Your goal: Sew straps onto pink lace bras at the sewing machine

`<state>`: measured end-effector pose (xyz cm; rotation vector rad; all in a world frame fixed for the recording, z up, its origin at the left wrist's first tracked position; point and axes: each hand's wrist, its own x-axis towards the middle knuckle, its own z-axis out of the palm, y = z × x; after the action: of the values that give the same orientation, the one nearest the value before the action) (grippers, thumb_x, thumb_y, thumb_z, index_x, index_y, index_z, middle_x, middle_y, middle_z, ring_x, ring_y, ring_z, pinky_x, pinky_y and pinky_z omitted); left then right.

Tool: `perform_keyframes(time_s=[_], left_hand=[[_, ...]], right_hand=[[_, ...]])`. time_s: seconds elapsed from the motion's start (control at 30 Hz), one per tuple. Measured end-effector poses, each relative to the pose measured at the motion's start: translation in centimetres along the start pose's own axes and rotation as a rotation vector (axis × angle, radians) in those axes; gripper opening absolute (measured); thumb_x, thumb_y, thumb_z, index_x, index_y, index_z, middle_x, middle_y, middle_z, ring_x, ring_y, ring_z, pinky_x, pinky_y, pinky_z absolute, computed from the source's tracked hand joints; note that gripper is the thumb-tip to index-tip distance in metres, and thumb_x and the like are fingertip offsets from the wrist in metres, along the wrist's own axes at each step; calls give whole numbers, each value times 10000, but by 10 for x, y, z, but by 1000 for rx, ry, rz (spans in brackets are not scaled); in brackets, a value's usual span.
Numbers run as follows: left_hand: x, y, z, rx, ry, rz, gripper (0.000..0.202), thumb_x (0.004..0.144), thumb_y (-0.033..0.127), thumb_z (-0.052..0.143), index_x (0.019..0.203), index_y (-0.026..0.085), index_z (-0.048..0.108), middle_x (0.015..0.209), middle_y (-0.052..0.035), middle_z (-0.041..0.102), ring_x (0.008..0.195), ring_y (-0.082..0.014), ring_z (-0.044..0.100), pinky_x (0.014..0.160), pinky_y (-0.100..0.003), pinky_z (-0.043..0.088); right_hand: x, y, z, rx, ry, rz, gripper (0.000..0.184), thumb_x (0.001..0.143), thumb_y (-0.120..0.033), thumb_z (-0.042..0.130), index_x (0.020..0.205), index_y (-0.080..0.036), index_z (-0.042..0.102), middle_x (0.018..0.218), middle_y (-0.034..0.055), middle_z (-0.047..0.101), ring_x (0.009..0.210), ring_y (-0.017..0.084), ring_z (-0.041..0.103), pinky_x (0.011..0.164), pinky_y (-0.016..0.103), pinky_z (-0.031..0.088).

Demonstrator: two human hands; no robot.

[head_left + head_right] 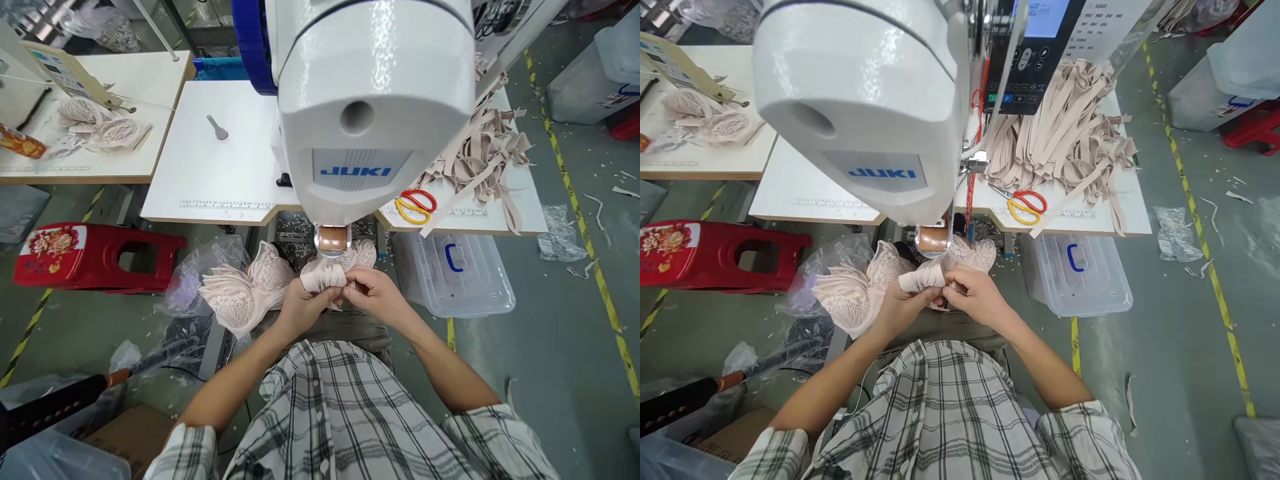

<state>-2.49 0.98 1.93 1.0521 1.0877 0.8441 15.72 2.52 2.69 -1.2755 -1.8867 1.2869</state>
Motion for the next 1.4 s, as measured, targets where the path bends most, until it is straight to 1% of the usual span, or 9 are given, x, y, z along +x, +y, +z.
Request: perform_keyframes(time_s=[0.17,0.43,0.53,0.67,0.93,1.03,1.17,1.27,1.4], left_hand=[[5,4,-3,83,-46,-4,305,817,442,708,843,140,683,776,-39,675,714,-151,600,679,-264,505],[9,9,-13,255,-39,44,289,872,431,621,836,149,675,687,-6,592,622,-125,494,617,-247,424],[11,14,-15,294,-76,72,249,868,400,620,848,157,669,696,0,581,654,-133,501,643,-247,435],[11,21,-12,295,-102,92,201,870,357,615,868,166,675,725,-9,609,683,-145,525,671,-255,453],[8,28,-6,378,-126,114,186,883,313,611,811,156,680,771,-24,645,718,-152,551,691,-258,463],[9,26,-8,376,-126,60,218,881,346,617,824,149,688,719,-17,636,682,-148,542,651,-252,448],[11,24,-12,359,-136,28,268,876,389,633,822,138,710,710,-33,662,694,-159,576,658,-259,465],[15,24,-14,335,-137,3,298,854,422,669,803,132,714,695,-34,675,667,-155,587,637,-253,475],[20,25,-14,231,-134,-55,353,805,476,727,774,124,712,709,-44,698,664,-156,610,628,-253,492]], right_hand=[[-1,7,7,-5,78,65,137,809,-285,552,715,-193,591,645,-26,475,600,110,426,575,253,311],[-3,13,-8,209,37,182,193,860,-356,555,927,-194,634,843,37,672,703,148,583,659,283,455],[-4,14,-11,144,91,182,146,848,-332,588,930,-214,559,808,-5,618,624,114,499,583,249,389],[-3,9,-12,54,48,168,138,858,-316,581,866,-240,466,679,-58,475,549,101,376,529,241,305],[0,-3,-15,67,-68,146,146,841,-248,551,817,-235,407,615,-85,400,567,102,365,552,234,281],[3,0,-17,154,-104,184,148,847,-299,576,845,-229,446,634,-77,491,598,109,447,590,236,332],[8,6,-22,172,-155,196,153,835,-352,618,875,-204,631,791,-10,670,730,146,581,668,260,398],[10,9,-23,166,-170,188,197,822,-376,615,812,-194,689,791,-1,655,695,133,548,622,249,376],[11,9,-18,322,-151,288,244,809,-420,622,788,-184,680,675,-26,559,573,96,433,523,232,299]])
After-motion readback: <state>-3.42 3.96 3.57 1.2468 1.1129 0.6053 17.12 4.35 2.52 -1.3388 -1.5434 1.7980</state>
